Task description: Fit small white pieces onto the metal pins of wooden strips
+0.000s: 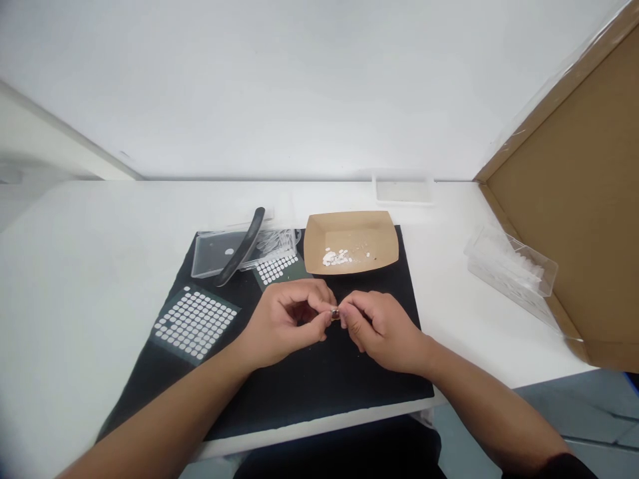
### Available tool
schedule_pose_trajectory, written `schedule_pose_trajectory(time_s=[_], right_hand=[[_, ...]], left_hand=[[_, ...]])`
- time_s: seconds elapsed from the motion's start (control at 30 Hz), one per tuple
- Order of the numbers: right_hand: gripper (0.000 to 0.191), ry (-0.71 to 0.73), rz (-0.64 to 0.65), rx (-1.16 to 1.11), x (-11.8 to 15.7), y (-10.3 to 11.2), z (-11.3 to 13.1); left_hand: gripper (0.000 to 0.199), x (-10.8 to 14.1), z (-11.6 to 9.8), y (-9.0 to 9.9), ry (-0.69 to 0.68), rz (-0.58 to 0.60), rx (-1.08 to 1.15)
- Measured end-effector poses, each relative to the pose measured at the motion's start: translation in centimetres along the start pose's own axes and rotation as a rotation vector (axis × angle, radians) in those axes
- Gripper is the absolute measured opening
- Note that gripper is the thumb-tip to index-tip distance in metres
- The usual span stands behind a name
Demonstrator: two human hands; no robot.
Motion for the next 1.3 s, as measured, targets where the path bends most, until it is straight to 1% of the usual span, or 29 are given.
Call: schedule_pose_trajectory(time_s=[0.13, 0.3, 0.4, 0.53, 0.63, 0.77, 0.9, 1.13, 1.3], right_hand=[[0.038, -0.061, 0.014, -0.069, 0.2, -0.1, -0.3], [0.039, -0.078, -0.005, -0.094, 0.2, 0.0, -0.5], [0.037, -0.036, -0.031, -0.035, 0.2, 0.2, -0.3], [0.036, 0.087, -0.092, 0.180, 0.2, 0.4, 0.4], [0.037, 0.137, -0.113, 0.268, 0.1, 0.5, 0.6], [0.038, 0.154, -0.120, 0.324, 0.1, 0.5, 0.6], [0.034, 0.188, -0.138, 0.362, 0.2, 0.6, 0.7], [0.033, 0.190, -0.154, 0.429, 0.1, 0.7, 0.5], [0.032, 0.226, -0.142, 0.438, 0.1, 0.5, 0.5]], left_hand=[[0.011, 0.1, 0.4, 0.0, 0.052, 0.008, 0.076], [0.010, 0.2, 0.8, -0.2, 0.097, 0.021, 0.147], [0.009, 0.1, 0.6, -0.2, 0.076, 0.020, 0.127], [0.009, 0.0, 0.2, 0.0, 0.021, 0.002, 0.037], [0.009, 0.0, 0.1, 0.1, -0.002, -0.007, -0.006], [0.010, 0.0, -0.1, 0.2, -0.025, -0.016, -0.058], [0.010, -0.1, -0.4, 0.2, -0.051, -0.006, -0.104], [0.011, -0.2, -0.2, 0.2, -0.013, 0.024, -0.114], [0.009, -0.2, -0.3, 0.3, -0.046, 0.007, -0.144]])
Point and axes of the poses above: each hand's wrist, its own x-axis away from the middle knuckle, its own y-axis out of the back of the hand, z = x × y, the point moved 6 cm from there along -x, towards the middle knuckle, and after that the axes turned 1 degree about -x, right-handed, at the moved point
